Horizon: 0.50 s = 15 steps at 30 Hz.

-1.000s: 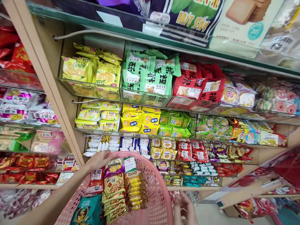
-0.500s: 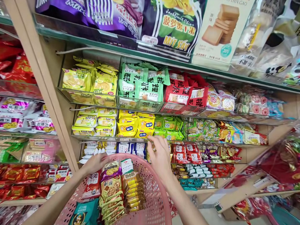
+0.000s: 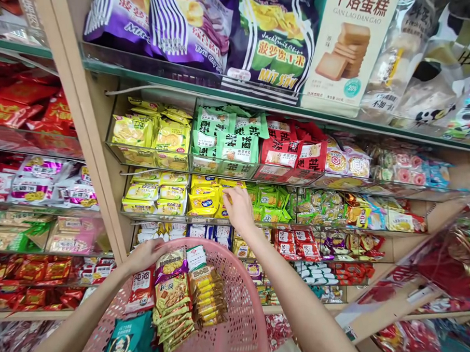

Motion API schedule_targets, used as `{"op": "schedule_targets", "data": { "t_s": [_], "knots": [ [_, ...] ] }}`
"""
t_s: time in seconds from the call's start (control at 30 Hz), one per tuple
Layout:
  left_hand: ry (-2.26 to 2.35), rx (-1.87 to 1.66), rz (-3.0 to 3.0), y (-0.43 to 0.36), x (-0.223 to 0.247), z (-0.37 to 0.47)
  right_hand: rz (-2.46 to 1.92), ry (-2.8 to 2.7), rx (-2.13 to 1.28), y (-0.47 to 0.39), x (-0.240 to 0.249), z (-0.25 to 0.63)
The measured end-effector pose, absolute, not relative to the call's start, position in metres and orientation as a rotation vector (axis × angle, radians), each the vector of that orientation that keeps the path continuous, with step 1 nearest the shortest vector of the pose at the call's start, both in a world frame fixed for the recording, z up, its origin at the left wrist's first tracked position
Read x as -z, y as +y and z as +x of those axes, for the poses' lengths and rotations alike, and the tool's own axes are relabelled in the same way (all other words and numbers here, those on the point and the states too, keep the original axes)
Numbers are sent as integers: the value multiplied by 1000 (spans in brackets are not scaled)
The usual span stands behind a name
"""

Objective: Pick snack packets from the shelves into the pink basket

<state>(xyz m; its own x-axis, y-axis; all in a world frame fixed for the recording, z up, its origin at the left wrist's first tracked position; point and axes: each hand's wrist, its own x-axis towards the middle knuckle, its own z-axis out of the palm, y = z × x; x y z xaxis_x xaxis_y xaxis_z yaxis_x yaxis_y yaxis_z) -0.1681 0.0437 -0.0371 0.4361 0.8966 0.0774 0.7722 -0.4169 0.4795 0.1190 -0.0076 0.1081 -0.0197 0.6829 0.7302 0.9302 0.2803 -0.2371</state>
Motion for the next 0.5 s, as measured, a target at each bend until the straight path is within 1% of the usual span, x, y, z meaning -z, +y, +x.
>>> {"op": "schedule_targets", "data": {
  "t_s": [0.27,0.5],
  "knots": [
    [1411,-467,2291,41,39,-172,-1515,-1659,195,13,-101,112],
    [1428,-454,2286,42,38,-174,-1514,-1606,131,19,-100,108]
  ]
}}
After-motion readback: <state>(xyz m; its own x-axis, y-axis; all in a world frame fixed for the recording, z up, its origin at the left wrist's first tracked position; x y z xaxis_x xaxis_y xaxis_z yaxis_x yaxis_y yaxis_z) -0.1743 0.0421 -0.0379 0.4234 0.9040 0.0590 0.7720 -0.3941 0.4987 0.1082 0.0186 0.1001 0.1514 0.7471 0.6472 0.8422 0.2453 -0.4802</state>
